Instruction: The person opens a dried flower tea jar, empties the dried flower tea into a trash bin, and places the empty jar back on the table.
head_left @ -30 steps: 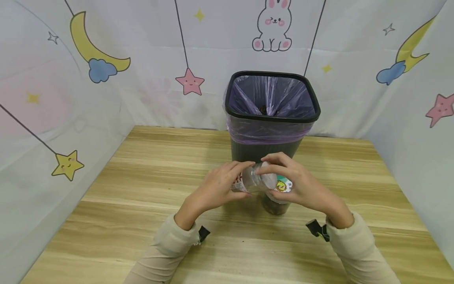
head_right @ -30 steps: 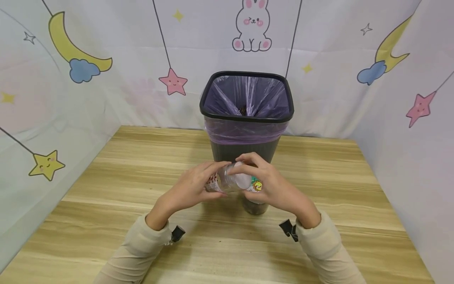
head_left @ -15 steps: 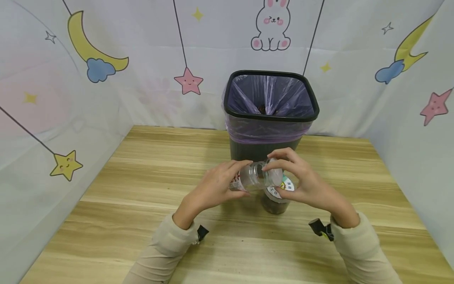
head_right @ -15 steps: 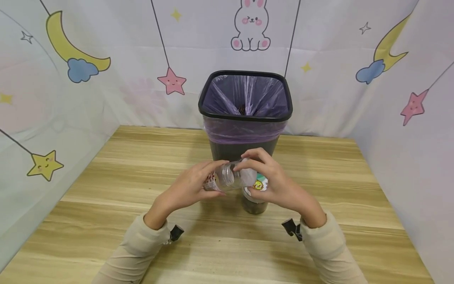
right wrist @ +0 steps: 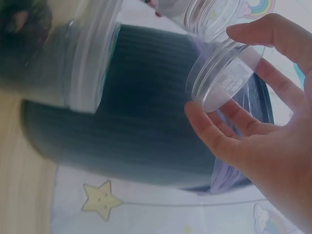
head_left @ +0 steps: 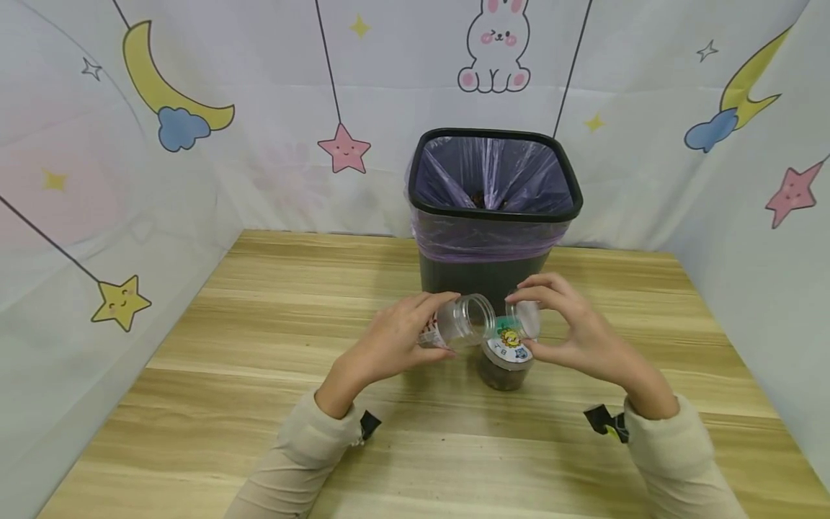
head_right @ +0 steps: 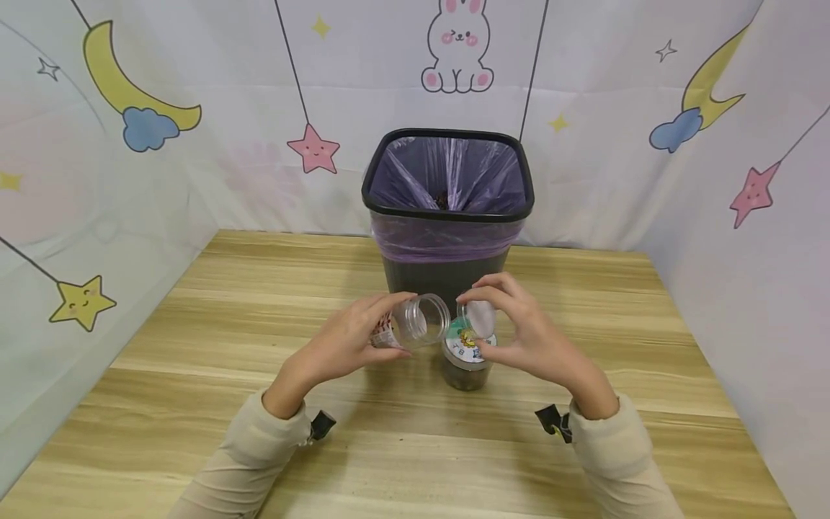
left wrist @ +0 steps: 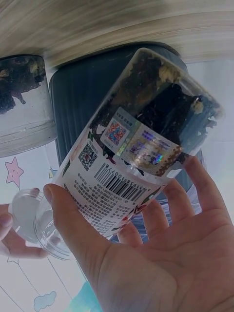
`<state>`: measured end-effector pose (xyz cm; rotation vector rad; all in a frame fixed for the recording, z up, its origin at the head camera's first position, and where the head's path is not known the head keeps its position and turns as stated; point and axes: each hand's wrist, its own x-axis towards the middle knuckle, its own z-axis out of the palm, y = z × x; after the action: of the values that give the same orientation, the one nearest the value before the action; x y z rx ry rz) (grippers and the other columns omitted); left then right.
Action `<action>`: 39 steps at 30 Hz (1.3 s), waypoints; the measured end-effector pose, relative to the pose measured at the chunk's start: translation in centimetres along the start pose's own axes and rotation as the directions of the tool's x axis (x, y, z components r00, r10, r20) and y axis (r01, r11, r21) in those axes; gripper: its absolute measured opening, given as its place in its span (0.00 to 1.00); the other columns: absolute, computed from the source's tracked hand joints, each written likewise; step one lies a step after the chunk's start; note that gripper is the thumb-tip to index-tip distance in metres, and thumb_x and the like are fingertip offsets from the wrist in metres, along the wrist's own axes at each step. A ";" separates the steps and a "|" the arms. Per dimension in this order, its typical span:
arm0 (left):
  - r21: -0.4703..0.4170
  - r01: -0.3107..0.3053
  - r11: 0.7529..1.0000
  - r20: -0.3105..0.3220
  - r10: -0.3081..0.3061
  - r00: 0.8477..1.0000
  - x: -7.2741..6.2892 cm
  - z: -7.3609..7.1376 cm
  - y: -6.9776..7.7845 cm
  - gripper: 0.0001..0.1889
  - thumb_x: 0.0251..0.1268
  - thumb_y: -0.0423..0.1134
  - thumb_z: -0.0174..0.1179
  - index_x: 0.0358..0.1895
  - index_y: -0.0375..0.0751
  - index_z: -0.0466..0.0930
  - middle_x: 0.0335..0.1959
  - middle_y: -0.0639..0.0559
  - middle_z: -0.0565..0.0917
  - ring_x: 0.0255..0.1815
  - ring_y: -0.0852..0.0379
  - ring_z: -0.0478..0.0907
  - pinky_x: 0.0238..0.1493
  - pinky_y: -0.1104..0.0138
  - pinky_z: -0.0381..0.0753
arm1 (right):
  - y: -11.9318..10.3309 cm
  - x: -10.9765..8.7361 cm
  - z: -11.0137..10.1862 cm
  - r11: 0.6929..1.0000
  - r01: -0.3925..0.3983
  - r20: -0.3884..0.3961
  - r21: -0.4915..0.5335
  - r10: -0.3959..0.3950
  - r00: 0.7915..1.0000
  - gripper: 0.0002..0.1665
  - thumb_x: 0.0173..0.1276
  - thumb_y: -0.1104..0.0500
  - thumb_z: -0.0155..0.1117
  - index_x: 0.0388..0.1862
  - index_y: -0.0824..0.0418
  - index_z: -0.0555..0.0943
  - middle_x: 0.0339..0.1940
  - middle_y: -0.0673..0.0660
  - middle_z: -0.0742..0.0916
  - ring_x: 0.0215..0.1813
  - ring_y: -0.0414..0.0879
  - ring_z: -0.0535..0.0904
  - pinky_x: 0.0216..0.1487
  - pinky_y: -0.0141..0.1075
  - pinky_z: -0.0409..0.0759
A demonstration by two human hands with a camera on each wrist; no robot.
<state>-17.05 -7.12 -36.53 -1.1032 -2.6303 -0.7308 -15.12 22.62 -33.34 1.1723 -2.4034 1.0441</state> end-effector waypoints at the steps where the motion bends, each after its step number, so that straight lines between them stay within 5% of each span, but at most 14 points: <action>1: 0.000 0.002 1.000 0.001 -0.002 1.000 0.0 0.0 0.0 0.42 0.51 0.51 0.77 0.70 0.50 0.69 0.56 0.49 0.80 0.52 0.52 0.79 0.43 0.54 0.81 | 0.1 -0.2 -0.1 1.000 -0.006 -0.002 -0.004 0.006 1.000 0.38 0.45 0.75 0.76 0.58 0.58 0.81 0.58 0.57 0.78 0.60 0.48 0.71 0.56 0.32 0.71; 23: 0.020 0.013 1.000 0.026 -0.013 1.000 0.0 -0.1 0.1 0.42 0.53 0.54 0.75 0.71 0.50 0.68 0.57 0.49 0.80 0.54 0.52 0.78 0.46 0.54 0.81 | 3.6 -4.9 -1.3 0.981 -0.152 0.010 -0.122 0.154 0.988 0.37 0.45 0.72 0.79 0.57 0.59 0.80 0.52 0.55 0.79 0.48 0.44 0.73 0.41 0.39 0.83; 31: 0.035 0.014 0.999 0.031 -0.015 0.999 0.0 0.1 0.0 0.41 0.53 0.54 0.75 0.71 0.50 0.69 0.56 0.50 0.80 0.52 0.53 0.79 0.43 0.56 0.82 | 4.3 -6.6 -0.4 0.934 -0.309 0.122 -0.179 0.333 0.935 0.34 0.51 0.64 0.78 0.59 0.55 0.79 0.47 0.57 0.79 0.41 0.47 0.76 0.36 0.39 0.80; 39: 0.036 0.013 0.999 0.032 -0.014 0.999 0.0 0.1 -0.1 0.41 0.54 0.54 0.75 0.71 0.50 0.68 0.58 0.49 0.79 0.55 0.51 0.78 0.45 0.54 0.82 | 5.0 -7.7 0.4 0.921 -0.306 0.181 -0.240 0.352 0.918 0.34 0.48 0.61 0.80 0.57 0.58 0.79 0.45 0.60 0.79 0.40 0.48 0.73 0.33 0.35 0.74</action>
<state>-17.15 -7.11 -36.63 -1.0983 -2.6692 -0.6714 -14.05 28.80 -39.98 0.8680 -2.8798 0.7518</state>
